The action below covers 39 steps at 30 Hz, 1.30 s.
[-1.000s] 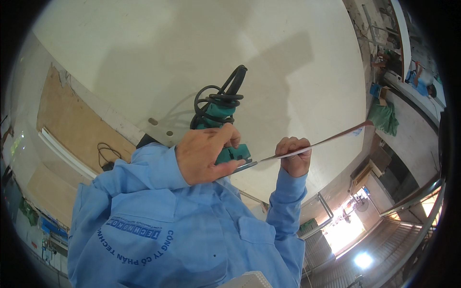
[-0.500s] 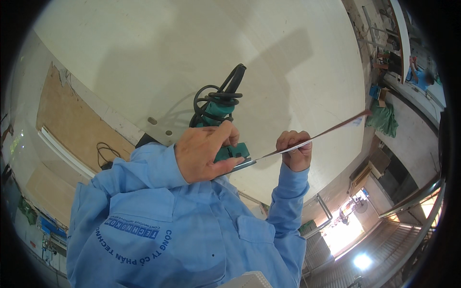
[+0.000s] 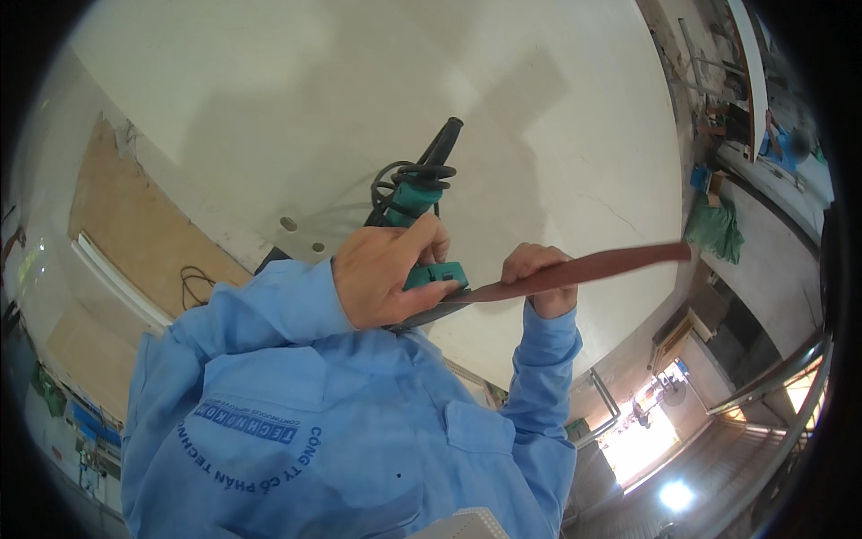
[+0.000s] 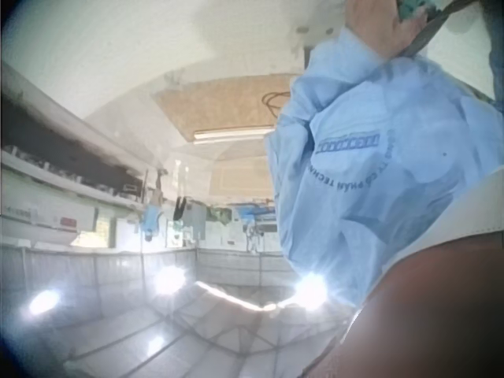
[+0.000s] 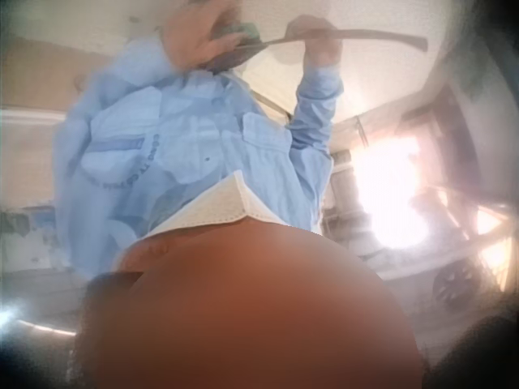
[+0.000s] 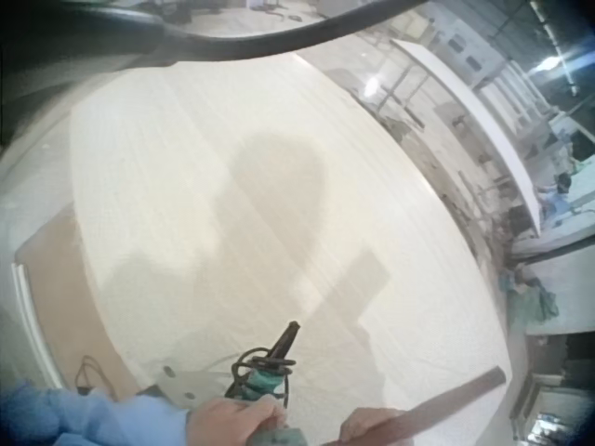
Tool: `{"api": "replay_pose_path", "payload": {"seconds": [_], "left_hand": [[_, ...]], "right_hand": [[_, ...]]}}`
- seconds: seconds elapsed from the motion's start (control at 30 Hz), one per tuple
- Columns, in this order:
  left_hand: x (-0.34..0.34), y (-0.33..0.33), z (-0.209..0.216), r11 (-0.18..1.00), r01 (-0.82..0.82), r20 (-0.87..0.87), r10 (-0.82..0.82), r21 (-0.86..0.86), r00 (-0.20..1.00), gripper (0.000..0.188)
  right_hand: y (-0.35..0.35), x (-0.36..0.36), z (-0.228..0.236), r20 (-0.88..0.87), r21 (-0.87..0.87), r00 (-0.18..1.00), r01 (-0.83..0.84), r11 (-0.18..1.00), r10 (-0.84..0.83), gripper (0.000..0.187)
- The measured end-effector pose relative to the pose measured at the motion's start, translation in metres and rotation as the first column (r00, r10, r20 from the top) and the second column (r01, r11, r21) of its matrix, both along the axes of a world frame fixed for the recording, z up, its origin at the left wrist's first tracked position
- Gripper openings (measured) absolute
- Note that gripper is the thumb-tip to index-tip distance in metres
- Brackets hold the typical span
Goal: The person picks up a green electric sander, removes the old sanding pad, and retrieves a new sanding sheet. They cut the sheet to size with scissors and attach it to the sander. The person then places the sander on a large white board.
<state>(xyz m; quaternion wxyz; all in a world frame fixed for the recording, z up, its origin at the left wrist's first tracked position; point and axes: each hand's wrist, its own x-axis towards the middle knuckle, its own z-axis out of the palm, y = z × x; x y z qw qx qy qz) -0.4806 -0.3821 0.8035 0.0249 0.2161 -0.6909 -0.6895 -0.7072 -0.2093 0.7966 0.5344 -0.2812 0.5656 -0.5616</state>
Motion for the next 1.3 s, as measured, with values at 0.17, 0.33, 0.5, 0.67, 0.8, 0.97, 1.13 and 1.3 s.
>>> {"api": "replay_pose_path", "payload": {"seconds": [0.17, 0.33, 0.5, 0.67, 0.8, 0.97, 1.13, 1.3], "left_hand": [[-0.001, -0.001, -0.003, 0.995, 0.095, -0.005, -0.095, 0.027, 0.995, 0.035], [-0.007, 0.000, -0.006, 0.984, 0.176, 0.031, -0.176, 0.012, 0.984, 0.035], [-0.012, 0.004, -0.006, 0.980, 0.191, -0.015, -0.192, -0.051, 0.981, 0.035], [-0.017, 0.004, -0.004, 0.982, 0.180, -0.031, -0.182, -0.062, 0.983, 0.034], [-0.017, 0.004, -0.002, 0.977, 0.206, -0.028, -0.207, -0.053, 0.978, 0.035], [-0.015, 0.008, -0.001, 0.978, 0.181, -0.066, -0.188, -0.101, 0.980, 0.034], [-0.014, 0.010, -0.003, 0.976, 0.184, -0.044, -0.190, -0.113, 0.981, 0.033], [-0.014, 0.012, -0.002, 0.973, 0.212, -0.030, -0.216, -0.095, 0.976, 0.033]], "right_hand": [[0.004, 0.004, 0.002, -0.091, 0.062, 0.996, -0.020, 0.998, 0.026, 0.021], [0.016, 0.009, -0.004, -0.040, -0.086, 0.999, 0.009, 0.996, -0.012, 0.019], [0.028, 0.021, -0.017, -0.071, -0.181, 0.983, 0.154, 0.971, -0.169, 0.016], [0.035, 0.027, -0.008, -0.164, -0.191, 0.970, 0.147, 0.971, -0.179, 0.018], [0.032, 0.034, -0.003, -0.205, -0.207, 0.966, 0.117, 0.971, -0.160, 0.016], [0.032, 0.046, 0.004, -0.179, -0.155, 0.969, 0.144, 0.977, -0.171, 0.017], [0.033, 0.055, 0.007, -0.163, -0.171, 0.961, 0.196, 0.966, -0.224, 0.013], [0.029, 0.055, 0.010, -0.141, -0.047, 0.979, 0.143, 0.989, -0.148, 0.021]]}}
